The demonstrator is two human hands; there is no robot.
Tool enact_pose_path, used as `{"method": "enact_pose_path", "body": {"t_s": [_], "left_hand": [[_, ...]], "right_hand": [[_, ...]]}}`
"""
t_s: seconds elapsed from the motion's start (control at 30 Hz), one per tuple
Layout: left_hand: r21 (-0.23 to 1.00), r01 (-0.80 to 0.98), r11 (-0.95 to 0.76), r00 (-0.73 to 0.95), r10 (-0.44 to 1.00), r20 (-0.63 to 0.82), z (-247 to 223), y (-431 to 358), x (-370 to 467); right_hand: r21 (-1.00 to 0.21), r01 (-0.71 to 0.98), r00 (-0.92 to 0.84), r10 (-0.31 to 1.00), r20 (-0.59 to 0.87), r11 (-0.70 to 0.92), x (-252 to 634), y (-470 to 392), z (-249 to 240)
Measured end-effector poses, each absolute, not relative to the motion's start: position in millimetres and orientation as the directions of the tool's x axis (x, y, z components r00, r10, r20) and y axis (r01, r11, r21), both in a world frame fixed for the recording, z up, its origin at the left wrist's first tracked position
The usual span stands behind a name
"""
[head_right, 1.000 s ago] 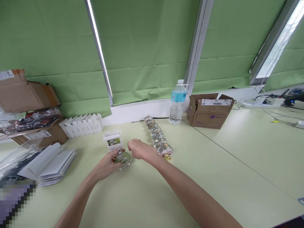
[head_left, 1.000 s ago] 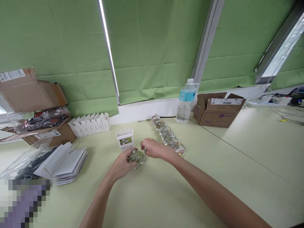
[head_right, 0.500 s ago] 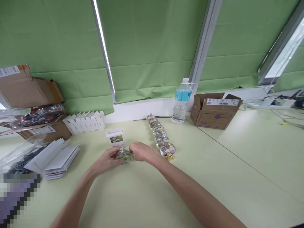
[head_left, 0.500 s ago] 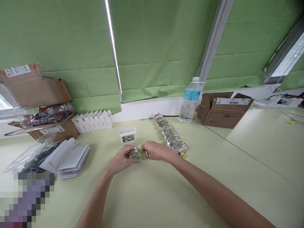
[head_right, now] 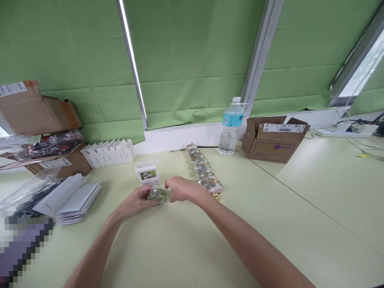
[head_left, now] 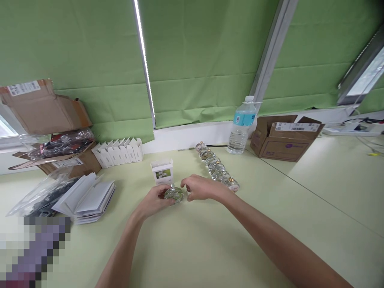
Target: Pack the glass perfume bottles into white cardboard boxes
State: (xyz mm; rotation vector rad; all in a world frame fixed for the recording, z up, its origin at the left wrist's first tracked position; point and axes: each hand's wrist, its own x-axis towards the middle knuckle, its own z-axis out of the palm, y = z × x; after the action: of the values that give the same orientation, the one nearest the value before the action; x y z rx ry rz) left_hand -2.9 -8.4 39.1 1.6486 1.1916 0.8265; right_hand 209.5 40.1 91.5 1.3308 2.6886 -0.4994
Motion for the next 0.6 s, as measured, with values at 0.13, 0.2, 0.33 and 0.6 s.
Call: {"method": "enact_pose_path", "body": {"t_s": [0.13, 0.2, 0.33, 0.6], "left_hand": [[0.927, 0.357, -0.114, 0.31, 0.951, -0.003, 36.3, -6.5, -4.2], [0.928, 0.355, -0.112, 0.314, 0.95, -0.005, 35.9, -6.2, -4.2], [0.943, 0.318, -0.102, 0.322, 0.947, -0.006, 39.5, -7.9, -2.8], [0.956, 0.282, -0.079, 0.303, 0.953, -0.011, 38.4, -7.1, -2.1]], "right_hand": [[-0.269, 0.804, -0.588, 0.778, -0.224, 0.53, 220.2, 38.3, 107.7], [-0.299, 0.792, -0.596, 0.782, -0.185, 0.533, 225.1, 35.4, 117.4], [-0.423, 0.692, -0.671, 0.737, -0.08, 0.585, 226.5, 25.6, 141.5], [-0.709, 0.22, -0.914, 0.395, 0.09, 0.67, 285.0, -31.3, 164.1]]}}
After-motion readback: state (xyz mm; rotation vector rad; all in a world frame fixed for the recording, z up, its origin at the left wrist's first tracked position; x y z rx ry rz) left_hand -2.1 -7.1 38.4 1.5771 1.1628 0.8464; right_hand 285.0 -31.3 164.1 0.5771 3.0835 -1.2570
